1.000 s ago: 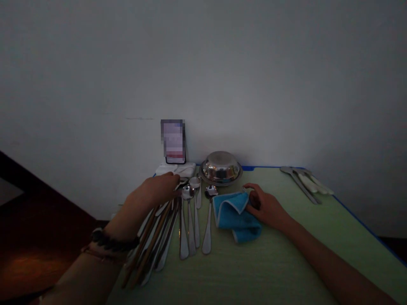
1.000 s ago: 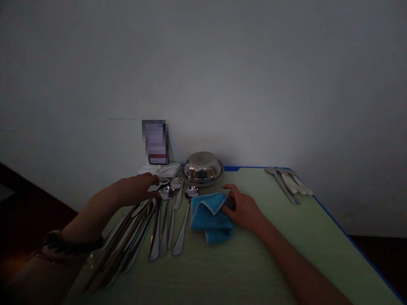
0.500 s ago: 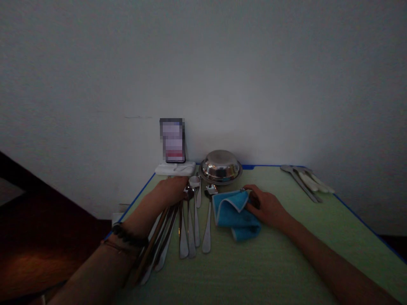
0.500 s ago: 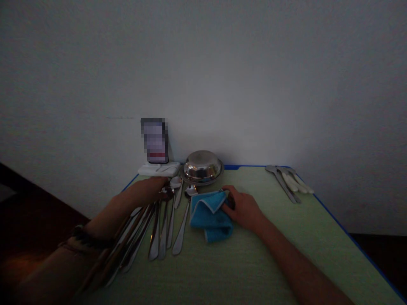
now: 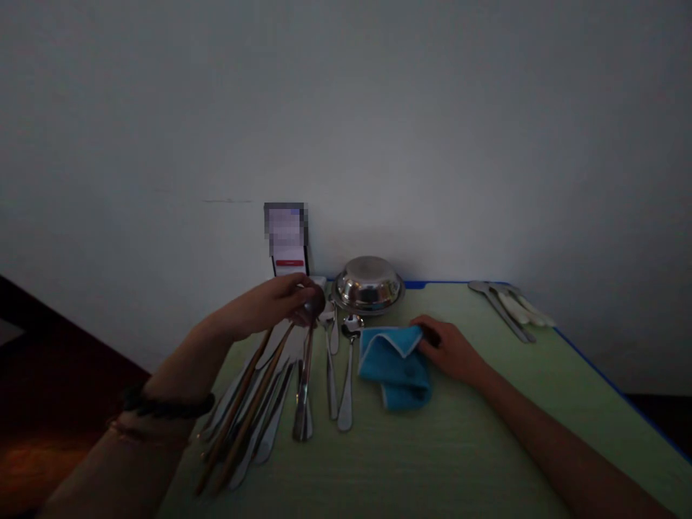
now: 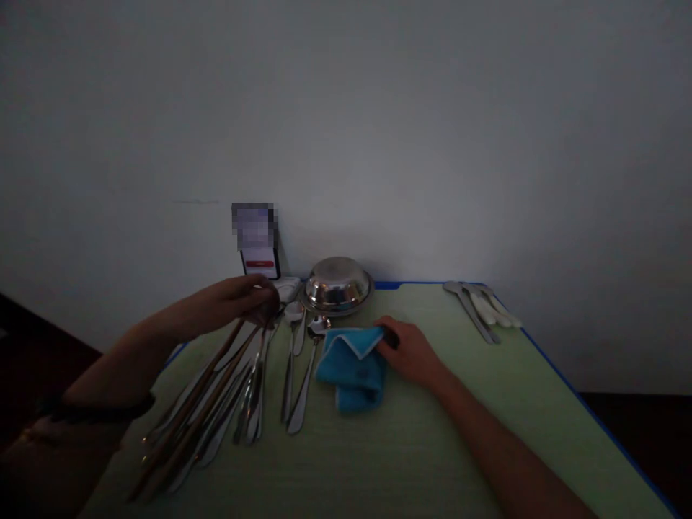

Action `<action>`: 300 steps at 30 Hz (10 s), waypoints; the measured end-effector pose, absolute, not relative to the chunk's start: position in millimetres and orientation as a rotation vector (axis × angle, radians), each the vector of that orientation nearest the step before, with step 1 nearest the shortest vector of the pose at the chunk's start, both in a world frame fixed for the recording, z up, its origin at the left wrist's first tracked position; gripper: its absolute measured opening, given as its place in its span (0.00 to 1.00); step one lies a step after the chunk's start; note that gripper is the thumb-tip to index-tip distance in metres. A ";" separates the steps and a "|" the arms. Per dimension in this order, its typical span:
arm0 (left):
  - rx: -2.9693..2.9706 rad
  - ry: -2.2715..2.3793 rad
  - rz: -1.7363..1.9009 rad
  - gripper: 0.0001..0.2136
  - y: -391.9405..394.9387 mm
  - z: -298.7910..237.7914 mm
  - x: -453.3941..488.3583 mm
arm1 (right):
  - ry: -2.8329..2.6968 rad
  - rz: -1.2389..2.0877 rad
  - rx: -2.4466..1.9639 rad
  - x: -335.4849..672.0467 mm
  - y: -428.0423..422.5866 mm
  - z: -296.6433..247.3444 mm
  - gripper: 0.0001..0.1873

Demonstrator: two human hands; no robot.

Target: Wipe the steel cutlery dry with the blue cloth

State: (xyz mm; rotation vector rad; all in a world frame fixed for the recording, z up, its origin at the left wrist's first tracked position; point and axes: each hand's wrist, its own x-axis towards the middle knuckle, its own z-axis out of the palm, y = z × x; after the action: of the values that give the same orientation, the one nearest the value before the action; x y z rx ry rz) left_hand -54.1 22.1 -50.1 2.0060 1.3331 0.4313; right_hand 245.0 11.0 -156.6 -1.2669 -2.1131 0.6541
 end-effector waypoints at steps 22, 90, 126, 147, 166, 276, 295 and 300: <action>1.096 0.949 0.778 0.04 -25.2 -106.6 64.3 | -2.226 0.339 -1.633 312.1 12.0 -76.3 0.18; 1.763 1.039 0.603 0.14 -48.4 -132.3 78.9 | -2.010 1.214 -1.435 247.4 -9.9 -94.6 0.21; 1.350 1.003 0.651 0.11 -57.5 -138.1 88.2 | -2.381 0.765 -1.407 262.3 -4.4 -90.3 0.08; 1.383 1.213 0.549 0.16 -42.1 -141.3 84.8 | -0.943 0.816 -1.053 268.1 25.7 -162.4 0.08; 1.612 1.163 0.481 0.13 -49.7 -140.8 84.0 | -1.576 1.230 -1.103 257.1 12.9 -161.1 0.16; 1.705 1.072 0.453 0.15 -52.0 -134.5 79.6 | -1.128 1.449 -0.907 256.0 18.2 -165.2 0.14; 1.718 1.068 0.409 0.16 -51.4 -130.8 80.0 | -1.163 1.449 -0.921 256.7 20.2 -169.7 0.16; 1.713 1.076 0.422 0.16 -51.5 -135.3 79.0 | -1.168 1.443 -0.939 257.0 19.4 -167.8 0.17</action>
State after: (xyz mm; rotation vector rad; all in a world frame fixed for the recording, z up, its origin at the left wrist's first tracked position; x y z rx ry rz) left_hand 79.0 -51.5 -135.3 1.7127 1.0760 0.4217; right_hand 257.0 19.4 -167.8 -0.9393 -1.1681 1.4429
